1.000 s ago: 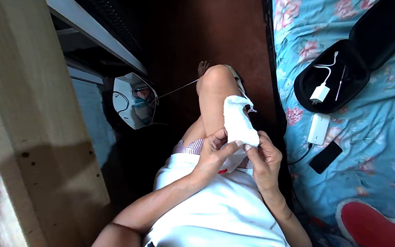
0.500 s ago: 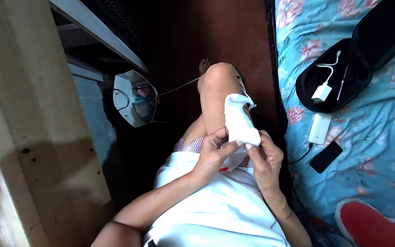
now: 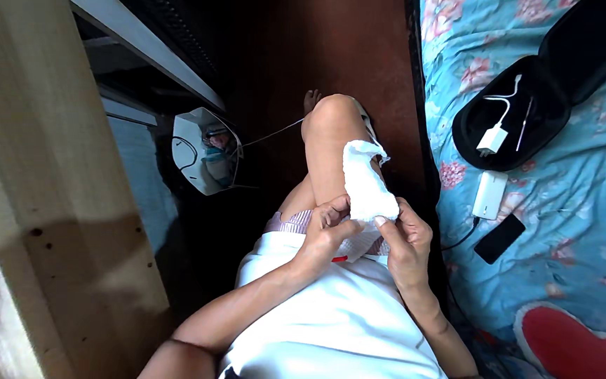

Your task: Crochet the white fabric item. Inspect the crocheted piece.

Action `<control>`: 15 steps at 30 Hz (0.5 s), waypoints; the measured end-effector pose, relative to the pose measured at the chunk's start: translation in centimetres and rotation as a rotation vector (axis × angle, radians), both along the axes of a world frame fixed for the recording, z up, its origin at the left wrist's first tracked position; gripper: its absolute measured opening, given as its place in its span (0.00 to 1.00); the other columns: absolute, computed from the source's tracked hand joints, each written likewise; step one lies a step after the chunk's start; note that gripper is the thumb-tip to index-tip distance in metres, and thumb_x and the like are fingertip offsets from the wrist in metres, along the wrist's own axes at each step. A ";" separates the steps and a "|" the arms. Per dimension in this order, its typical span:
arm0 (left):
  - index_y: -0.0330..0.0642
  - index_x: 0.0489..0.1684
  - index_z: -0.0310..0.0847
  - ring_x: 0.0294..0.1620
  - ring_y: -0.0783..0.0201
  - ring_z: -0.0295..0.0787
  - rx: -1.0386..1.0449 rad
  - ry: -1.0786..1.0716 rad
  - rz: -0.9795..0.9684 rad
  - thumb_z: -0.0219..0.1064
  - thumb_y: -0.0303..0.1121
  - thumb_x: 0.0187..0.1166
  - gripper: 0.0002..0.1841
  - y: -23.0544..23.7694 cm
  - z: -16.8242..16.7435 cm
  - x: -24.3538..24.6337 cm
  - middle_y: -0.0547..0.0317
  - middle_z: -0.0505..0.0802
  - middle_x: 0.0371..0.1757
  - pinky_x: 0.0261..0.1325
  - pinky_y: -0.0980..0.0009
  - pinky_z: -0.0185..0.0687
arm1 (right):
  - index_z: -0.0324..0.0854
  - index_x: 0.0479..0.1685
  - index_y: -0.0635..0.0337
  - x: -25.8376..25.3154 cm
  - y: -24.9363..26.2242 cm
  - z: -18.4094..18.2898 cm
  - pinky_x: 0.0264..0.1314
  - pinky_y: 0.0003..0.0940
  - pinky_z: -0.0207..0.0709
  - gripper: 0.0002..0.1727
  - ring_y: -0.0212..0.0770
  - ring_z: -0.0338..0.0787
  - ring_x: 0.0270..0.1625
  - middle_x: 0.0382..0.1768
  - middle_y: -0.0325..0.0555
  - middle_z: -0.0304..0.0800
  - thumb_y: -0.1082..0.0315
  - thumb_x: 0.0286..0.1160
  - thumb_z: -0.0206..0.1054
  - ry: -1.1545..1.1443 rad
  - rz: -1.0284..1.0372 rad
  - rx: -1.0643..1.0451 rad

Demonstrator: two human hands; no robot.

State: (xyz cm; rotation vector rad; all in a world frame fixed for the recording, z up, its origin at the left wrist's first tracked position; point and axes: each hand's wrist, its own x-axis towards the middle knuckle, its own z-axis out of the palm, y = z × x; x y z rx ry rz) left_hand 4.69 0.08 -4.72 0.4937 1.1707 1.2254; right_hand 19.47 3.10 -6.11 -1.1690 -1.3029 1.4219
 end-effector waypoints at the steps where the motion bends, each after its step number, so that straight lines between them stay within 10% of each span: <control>1: 0.43 0.37 0.85 0.41 0.78 0.88 -0.001 -0.002 0.001 0.61 0.21 0.66 0.09 0.0 0.0 0.0 0.68 0.92 0.34 0.50 0.77 0.84 | 0.87 0.45 0.65 0.0 0.0 0.0 0.55 0.23 0.85 0.09 0.25 0.89 0.48 0.43 0.37 0.91 0.76 0.72 0.63 0.004 -0.001 -0.003; 15: 0.39 0.37 0.87 0.40 0.76 0.89 0.000 -0.009 0.052 0.67 0.20 0.72 0.05 0.4 0.2 0.4 0.65 0.93 0.34 0.51 0.76 0.85 | 0.87 0.45 0.67 -0.2 0.0 0.2 0.54 0.22 0.85 0.09 0.24 0.89 0.48 0.43 0.38 0.91 0.76 0.72 0.63 -0.004 0.003 0.013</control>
